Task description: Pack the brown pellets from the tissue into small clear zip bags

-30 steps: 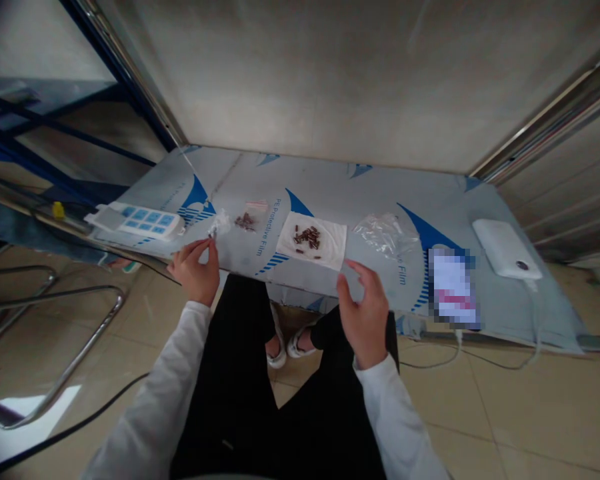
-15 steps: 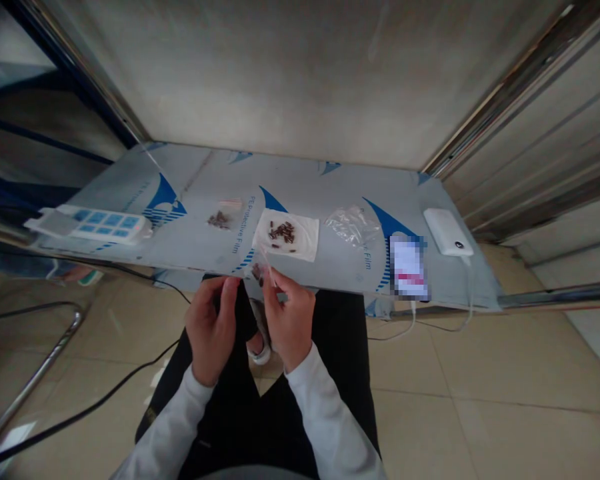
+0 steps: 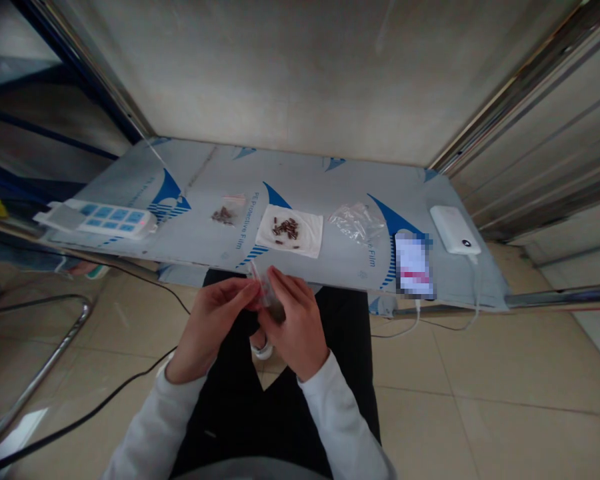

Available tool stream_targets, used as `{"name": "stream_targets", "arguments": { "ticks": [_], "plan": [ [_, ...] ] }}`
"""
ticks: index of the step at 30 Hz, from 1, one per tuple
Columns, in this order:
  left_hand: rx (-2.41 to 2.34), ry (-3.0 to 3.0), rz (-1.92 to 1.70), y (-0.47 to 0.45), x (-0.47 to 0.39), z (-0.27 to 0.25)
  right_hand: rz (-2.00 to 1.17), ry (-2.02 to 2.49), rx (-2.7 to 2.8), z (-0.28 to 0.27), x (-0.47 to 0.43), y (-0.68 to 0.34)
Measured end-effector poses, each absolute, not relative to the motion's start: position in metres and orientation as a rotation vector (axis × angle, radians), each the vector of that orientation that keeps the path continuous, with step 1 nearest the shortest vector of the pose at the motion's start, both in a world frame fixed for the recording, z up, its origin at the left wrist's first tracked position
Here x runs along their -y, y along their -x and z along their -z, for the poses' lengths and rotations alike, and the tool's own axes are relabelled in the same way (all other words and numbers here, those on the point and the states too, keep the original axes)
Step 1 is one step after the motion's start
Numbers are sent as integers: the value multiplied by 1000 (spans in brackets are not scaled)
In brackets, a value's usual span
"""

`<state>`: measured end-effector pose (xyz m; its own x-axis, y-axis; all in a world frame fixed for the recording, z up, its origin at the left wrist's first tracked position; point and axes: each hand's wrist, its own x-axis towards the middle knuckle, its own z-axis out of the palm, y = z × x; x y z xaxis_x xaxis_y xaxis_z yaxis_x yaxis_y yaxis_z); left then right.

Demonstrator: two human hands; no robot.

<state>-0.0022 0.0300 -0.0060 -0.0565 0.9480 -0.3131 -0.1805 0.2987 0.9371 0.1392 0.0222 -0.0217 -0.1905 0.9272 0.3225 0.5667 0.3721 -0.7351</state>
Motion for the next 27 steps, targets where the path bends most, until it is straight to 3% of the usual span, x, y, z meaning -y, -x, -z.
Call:
{"name": "stream_targets", "arguments": {
  "ticks": [9, 17, 20, 27],
  "plan": [
    [-1101, -748, -1046, 3, -27, 11, -1003, 1269, 1551, 9, -18, -142],
    [-986, -811, -917, 13, -27, 26, -1162, 1281, 1804, 10, -22, -156],
    [-1093, -969, -869, 9, -25, 26, -1043, 1378, 1868, 15, -18, -152],
    [-1690, -1408, -850, -4, -21, 19, -431, 1691, 1721, 31, -13, -139]
  ]
}}
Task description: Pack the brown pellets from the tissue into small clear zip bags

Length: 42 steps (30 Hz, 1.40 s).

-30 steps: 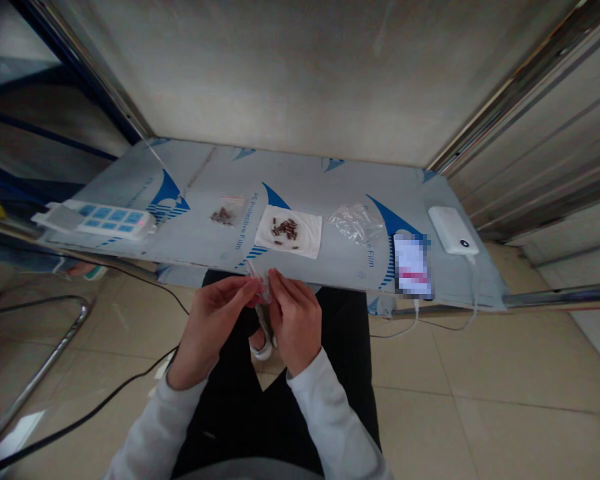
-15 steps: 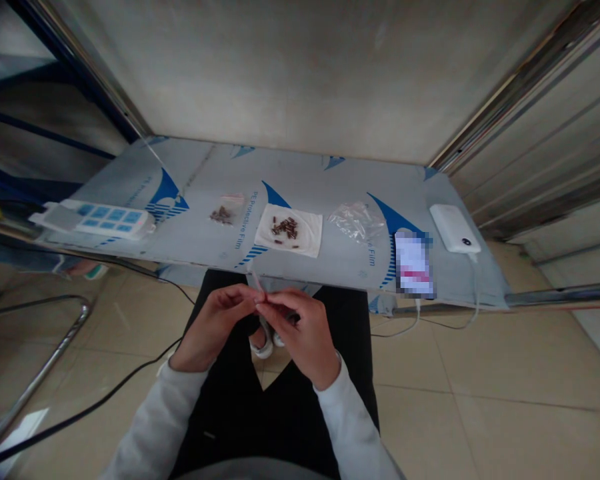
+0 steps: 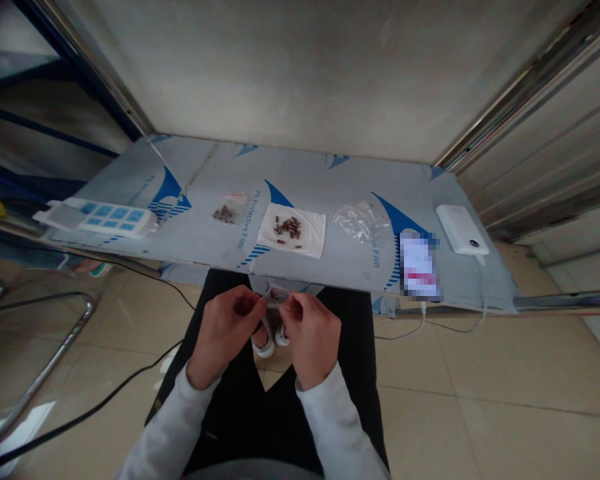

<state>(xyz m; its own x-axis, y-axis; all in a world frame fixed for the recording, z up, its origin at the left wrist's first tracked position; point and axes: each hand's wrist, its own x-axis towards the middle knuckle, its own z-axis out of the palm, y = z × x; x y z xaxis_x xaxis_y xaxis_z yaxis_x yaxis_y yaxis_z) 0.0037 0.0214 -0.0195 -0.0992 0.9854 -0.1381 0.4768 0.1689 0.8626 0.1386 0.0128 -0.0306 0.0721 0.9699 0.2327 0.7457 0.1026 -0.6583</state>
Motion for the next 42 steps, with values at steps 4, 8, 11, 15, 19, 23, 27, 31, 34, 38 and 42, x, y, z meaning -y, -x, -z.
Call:
{"name": "stream_targets", "arguments": {
  "ticks": [4, 8, 11, 15, 19, 23, 27, 31, 34, 38, 42],
  "plan": [
    [-1764, -1471, -869, -2, -19, 12, -452, 1671, 1688, 30, -12, -142],
    [-1669, -1512, -873, 3, -21, 6, -660, 1446, 1749, 29, -10, -148],
    [-1499, -1454, -871, 4, -22, 4, -884, 1165, 1870, 31, -13, -152],
    [-1337, -1358, -881, 7, -21, 7, -996, 975, 1997, 34, -21, -155],
    [-1304, -1345, -875, 11, -21, 8, -1031, 1006, 1925, 30, -31, -156],
    [-1142, -1262, -873, 15, -23, 7, -1191, 915, 1902, 23, -39, -158],
    [-1150, -1248, -872, 16, -23, 6, -1249, 873, 1906, 24, -46, -163],
    [-1379, -1391, -815, 14, -21, 3, -1202, 945, 1902, 29, -48, -166],
    [-1582, -1497, -823, 12, -20, -1, -1137, 997, 1947, 28, -50, -166],
    [-1696, -1422, -946, 15, -23, 1, -1034, 1036, 2032, 25, -68, -171],
    [-1650, -1180, -1133, 20, -30, 31, -782, 1190, 2166, 25, -120, -190]
  ]
}}
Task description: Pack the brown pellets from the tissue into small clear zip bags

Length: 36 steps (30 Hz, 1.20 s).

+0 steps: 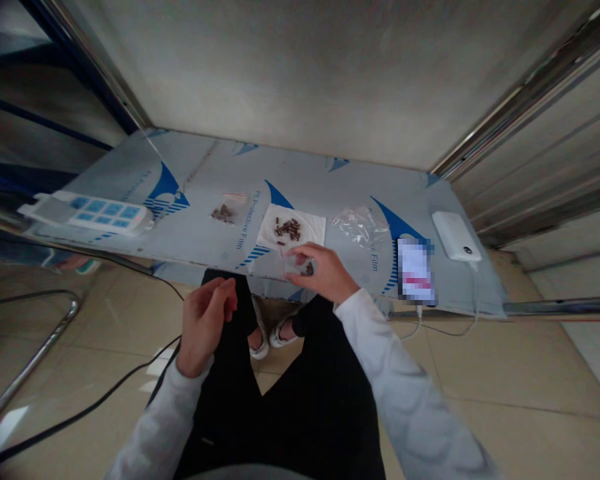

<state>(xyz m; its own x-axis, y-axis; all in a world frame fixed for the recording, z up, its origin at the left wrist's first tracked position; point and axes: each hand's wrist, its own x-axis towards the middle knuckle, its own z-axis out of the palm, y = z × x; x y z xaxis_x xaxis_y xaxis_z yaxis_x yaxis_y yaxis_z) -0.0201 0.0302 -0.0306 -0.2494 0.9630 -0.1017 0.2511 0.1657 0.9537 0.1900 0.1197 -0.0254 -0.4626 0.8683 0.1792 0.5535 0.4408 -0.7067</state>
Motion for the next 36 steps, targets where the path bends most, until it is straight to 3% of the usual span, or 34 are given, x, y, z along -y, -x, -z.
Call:
{"name": "stream_targets", "arguments": {
  "ticks": [9, 16, 29, 32, 36],
  "plan": [
    [-1641, -1287, -979, 13, -37, 105, 89, 1703, 2912, 18, -232, -192],
    [-1657, -1334, -945, 16, -41, 107, 524, 1527, 3209, 9, -234, -160],
    [-1685, -1365, -913, 17, -41, 107, 753, 1465, 3194, -4, -223, -153],
    [-1681, -1357, -914, 18, -40, 108, 615, 1523, 3107, -9, -226, -166],
    [-1671, -1326, -910, 20, -40, 106, 233, 1967, 2597, -24, -246, -217]
  ]
}}
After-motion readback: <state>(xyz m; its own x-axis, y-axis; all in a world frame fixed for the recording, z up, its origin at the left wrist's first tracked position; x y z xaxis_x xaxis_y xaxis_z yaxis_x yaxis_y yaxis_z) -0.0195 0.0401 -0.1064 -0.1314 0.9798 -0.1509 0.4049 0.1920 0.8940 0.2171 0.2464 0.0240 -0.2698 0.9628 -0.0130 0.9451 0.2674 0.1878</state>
